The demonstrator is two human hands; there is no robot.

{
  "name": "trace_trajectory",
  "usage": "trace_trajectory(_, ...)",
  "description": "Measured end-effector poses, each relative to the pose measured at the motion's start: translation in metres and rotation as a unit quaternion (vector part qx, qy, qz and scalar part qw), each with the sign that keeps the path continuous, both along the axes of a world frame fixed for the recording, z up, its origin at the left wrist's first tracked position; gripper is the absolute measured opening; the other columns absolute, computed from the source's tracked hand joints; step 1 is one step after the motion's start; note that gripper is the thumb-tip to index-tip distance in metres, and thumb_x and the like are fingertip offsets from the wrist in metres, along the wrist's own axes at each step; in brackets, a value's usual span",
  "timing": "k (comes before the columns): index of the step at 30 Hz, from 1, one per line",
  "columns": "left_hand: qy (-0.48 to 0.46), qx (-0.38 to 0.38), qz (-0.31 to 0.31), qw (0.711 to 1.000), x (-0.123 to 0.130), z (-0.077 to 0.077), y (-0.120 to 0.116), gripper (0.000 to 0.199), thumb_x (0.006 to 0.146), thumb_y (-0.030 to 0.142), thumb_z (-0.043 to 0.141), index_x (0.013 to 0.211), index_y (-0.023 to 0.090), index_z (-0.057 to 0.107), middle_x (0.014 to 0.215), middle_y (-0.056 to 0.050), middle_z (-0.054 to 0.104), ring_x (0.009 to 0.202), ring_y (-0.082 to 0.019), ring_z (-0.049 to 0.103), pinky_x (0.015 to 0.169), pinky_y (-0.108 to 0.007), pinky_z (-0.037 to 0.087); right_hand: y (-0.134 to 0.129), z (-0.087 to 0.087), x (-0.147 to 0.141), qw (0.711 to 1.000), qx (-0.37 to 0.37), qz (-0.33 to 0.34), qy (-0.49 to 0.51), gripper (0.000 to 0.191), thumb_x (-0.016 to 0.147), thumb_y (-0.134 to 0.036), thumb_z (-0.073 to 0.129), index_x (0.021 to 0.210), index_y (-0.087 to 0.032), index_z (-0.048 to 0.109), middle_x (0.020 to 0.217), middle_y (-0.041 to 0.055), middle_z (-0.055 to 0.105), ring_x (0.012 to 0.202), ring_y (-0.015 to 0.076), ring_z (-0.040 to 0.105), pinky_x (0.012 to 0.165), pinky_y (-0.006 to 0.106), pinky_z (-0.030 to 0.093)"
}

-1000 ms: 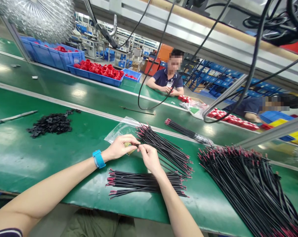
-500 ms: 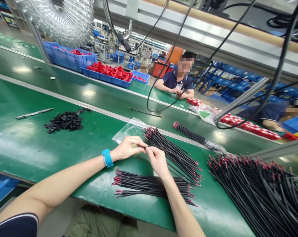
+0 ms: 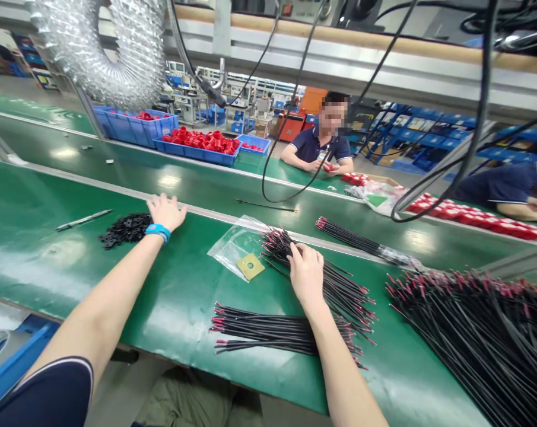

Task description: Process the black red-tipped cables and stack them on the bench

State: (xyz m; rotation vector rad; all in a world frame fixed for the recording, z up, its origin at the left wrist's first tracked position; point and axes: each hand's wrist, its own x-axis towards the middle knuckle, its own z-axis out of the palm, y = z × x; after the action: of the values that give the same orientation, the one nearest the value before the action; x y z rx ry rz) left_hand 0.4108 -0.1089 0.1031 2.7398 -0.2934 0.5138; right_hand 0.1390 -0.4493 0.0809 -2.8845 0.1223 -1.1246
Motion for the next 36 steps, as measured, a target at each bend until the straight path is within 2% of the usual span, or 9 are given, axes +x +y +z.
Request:
trace_trajectory(3, 0.059, 0.022, 0.045, 0.997, 0.021, -0.004, 0.02, 0.07, 0.079, 0.055, 0.061, 0.112, -0.007, 0.061, 0.123, -0.027, 0.053, 0.127, -0.047, 0.03, 0.099, -0.066, 0.017, 0.004, 0.002, -0.002, 0.999, 0.041, -0.009, 0.002, 0.029, 0.095, -0.028, 0.052, 0.119, -0.014, 0.062, 0.11, 0.0157, 0.06, 0.101, 0.0262, 0.052, 0.09, 0.044, 0.039)
trace_trajectory(6, 0.085, 0.053, 0.033, 0.994, 0.024, -0.009, 0.029, 0.05, 0.087, 0.044, 0.052, 0.104, -0.001, 0.065, 0.103, -0.016, 0.06, 0.116, -0.039, 0.045, 0.095, -0.055, 0.03, 0.023, 0.013, -0.011, 0.988, 0.132, 0.074, 0.036, 0.027, 0.094, -0.037, 0.057, 0.106, -0.017, 0.068, 0.101, 0.0103, 0.061, 0.093, 0.0211, 0.055, 0.084, 0.035, 0.042)
trace_trajectory(11, 0.061, 0.119, -0.055, 0.989, -0.006, -0.019, 0.046, 0.044, 0.092, 0.038, 0.04, 0.114, 0.008, 0.064, 0.104, -0.014, 0.058, 0.099, -0.032, 0.052, 0.086, -0.046, 0.038, 0.061, 0.026, -0.028, 0.914, 0.214, 0.255, 0.233, 0.028, 0.08, -0.047, 0.072, 0.085, -0.02, 0.07, 0.082, 0.0015, 0.06, 0.074, 0.0135, 0.057, 0.067, 0.023, 0.042)
trace_trajectory(17, 0.002, 0.217, -0.211, 0.953, -0.041, -0.028, 0.066, 0.045, 0.094, 0.04, 0.035, 0.112, 0.014, 0.066, 0.098, -0.014, 0.065, 0.087, -0.029, 0.057, 0.085, -0.041, 0.039, 0.077, 0.021, -0.039, 0.846, 0.202, 0.32, 0.374, 0.022, 0.07, -0.033, 0.082, 0.08, -0.019, 0.068, 0.077, -0.0021, 0.064, 0.068, 0.0112, 0.057, 0.06, 0.02, 0.037)
trace_trajectory(23, -0.03, 0.209, -0.294, 0.932, -0.051, -0.031, 0.049, 0.044, 0.094, 0.039, 0.031, 0.091, 0.019, 0.07, 0.103, -0.011, 0.068, 0.101, -0.028, 0.058, 0.105, -0.046, 0.028, 0.073, 0.015, -0.034, 0.839, 0.231, 0.339, 0.357, 0.011, 0.078, -0.023, 0.075, 0.073, -0.018, 0.066, 0.073, -0.0032, 0.065, 0.066, 0.0095, 0.058, 0.06, 0.018, 0.037)
trace_trajectory(27, -0.064, 0.192, -0.281, 0.938, -0.055, -0.035, 0.027, 0.044, 0.095, 0.043, 0.03, 0.085, 0.021, 0.067, 0.109, -0.007, 0.067, 0.105, -0.027, 0.054, 0.099, -0.043, 0.034, 0.068, 0.016, -0.031, 0.811, 0.317, 0.323, 0.372, 0.013, 0.088, -0.027, 0.064, 0.079, -0.017, 0.065, 0.067, -0.0041, 0.063, 0.057, 0.0075, 0.057, 0.057, 0.016, 0.037)
trace_trajectory(29, -0.056, 0.221, -0.261, 0.938, -0.059, -0.034, 0.012, 0.048, 0.097, 0.041, 0.027, 0.086, 0.017, 0.067, 0.106, -0.011, 0.066, 0.099, -0.027, 0.055, 0.09, -0.039, 0.038, 0.065, 0.016, -0.028, 0.834, 0.344, 0.256, 0.347, 0.016, 0.093, -0.029, 0.057, 0.084, -0.018, 0.064, 0.068, -0.0037, 0.063, 0.054, 0.0076, 0.056, 0.056, 0.017, 0.038)
trace_trajectory(32, -0.027, 0.26, -0.209, 0.942, -0.066, -0.028, -0.014, 0.05, 0.098, 0.037, 0.025, 0.085, 0.011, 0.066, 0.093, -0.016, 0.064, 0.091, -0.027, 0.058, 0.077, -0.035, 0.041, 0.06, 0.013, -0.021, 0.91, 0.312, 0.163, 0.218, 0.017, 0.094, -0.027, 0.055, 0.085, -0.018, 0.065, 0.079, 0.0013, 0.064, 0.07, 0.0119, 0.06, 0.069, 0.021, 0.042)
trace_trajectory(36, 0.035, 0.244, -0.131, 0.96, -0.066, -0.021, -0.046, 0.044, 0.095, 0.038, 0.036, 0.087, 0.009, 0.067, 0.092, -0.017, 0.063, 0.087, -0.03, 0.062, 0.069, -0.034, 0.043, 0.053, 0.0, -0.012, 0.931, 0.295, 0.171, 0.131, 0.023, 0.097, -0.017, 0.044, 0.101, -0.015, 0.067, 0.099, 0.0081, 0.059, 0.091, 0.0155, 0.059, 0.084, 0.025, 0.046)
